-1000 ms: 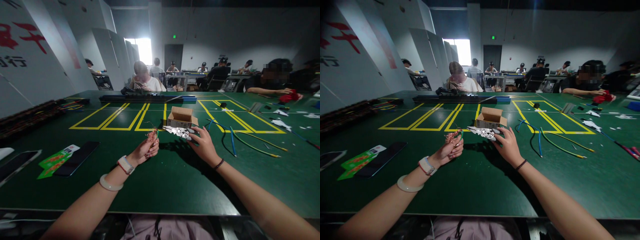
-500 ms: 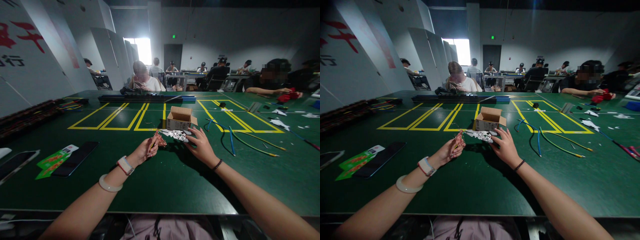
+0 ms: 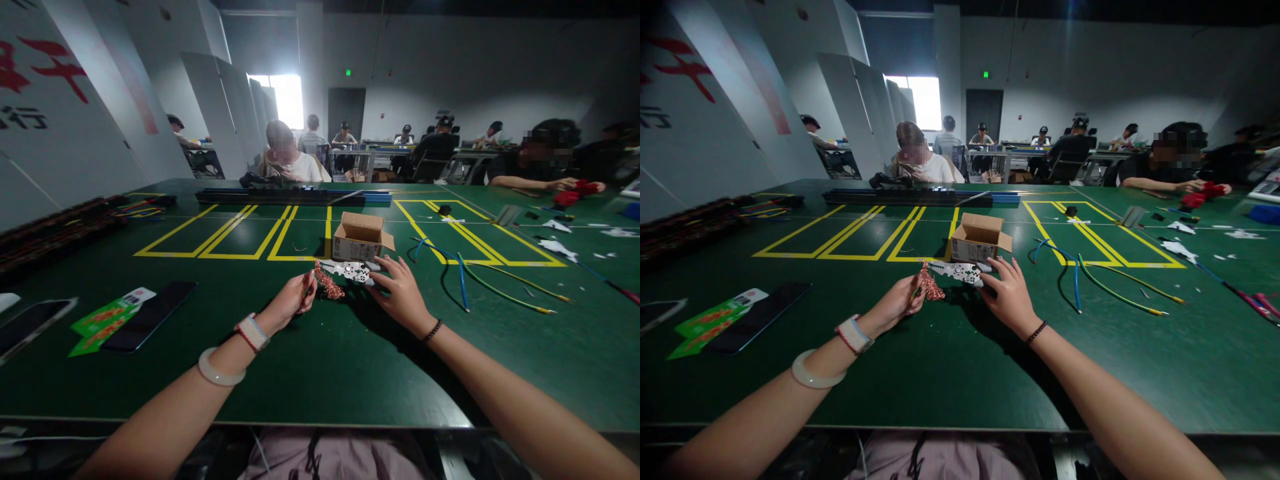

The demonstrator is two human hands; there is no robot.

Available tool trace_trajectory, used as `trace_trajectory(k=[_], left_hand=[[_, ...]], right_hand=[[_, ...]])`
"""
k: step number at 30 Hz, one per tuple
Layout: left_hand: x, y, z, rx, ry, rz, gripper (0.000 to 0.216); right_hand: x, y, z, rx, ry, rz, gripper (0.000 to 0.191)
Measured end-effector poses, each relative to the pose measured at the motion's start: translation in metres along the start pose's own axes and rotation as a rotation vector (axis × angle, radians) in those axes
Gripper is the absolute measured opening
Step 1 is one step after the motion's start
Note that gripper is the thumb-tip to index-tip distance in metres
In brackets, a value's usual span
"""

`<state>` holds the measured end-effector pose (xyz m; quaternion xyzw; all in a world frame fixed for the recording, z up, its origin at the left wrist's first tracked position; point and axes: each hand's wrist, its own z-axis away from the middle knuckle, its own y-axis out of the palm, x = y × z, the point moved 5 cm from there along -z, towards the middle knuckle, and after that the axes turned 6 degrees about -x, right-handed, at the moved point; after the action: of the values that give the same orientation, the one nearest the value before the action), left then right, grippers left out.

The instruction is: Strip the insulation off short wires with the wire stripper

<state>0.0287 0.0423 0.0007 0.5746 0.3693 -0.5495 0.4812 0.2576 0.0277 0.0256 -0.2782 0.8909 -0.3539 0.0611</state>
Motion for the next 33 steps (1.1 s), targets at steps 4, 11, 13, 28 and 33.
trace_trajectory(k=[4, 11, 13, 28, 33], left_hand=[[0.000, 0.001, 0.001, -0.013, 0.004, -0.002, 0.047], [-0.007, 0.001, 0.005, -0.020, 0.103, 0.007, 0.052], [-0.009, 0.001, 0.006, -0.027, 0.136, -0.008, 0.049], [0.000, -0.003, -0.001, -0.050, 0.156, -0.042, 0.038], [0.009, -0.001, -0.005, 0.066, 0.045, 0.011, 0.037]], right_hand=[[0.002, -0.002, -0.001, -0.001, 0.014, -0.003, 0.024], [0.007, 0.005, 0.001, 0.158, 0.200, -0.248, 0.027], [0.009, 0.008, 0.001, 0.221, 0.267, -0.356, 0.028], [0.005, 0.007, -0.004, 0.260, 0.257, -0.470, 0.028], [-0.003, -0.001, -0.005, 0.089, 0.070, -0.151, 0.025]])
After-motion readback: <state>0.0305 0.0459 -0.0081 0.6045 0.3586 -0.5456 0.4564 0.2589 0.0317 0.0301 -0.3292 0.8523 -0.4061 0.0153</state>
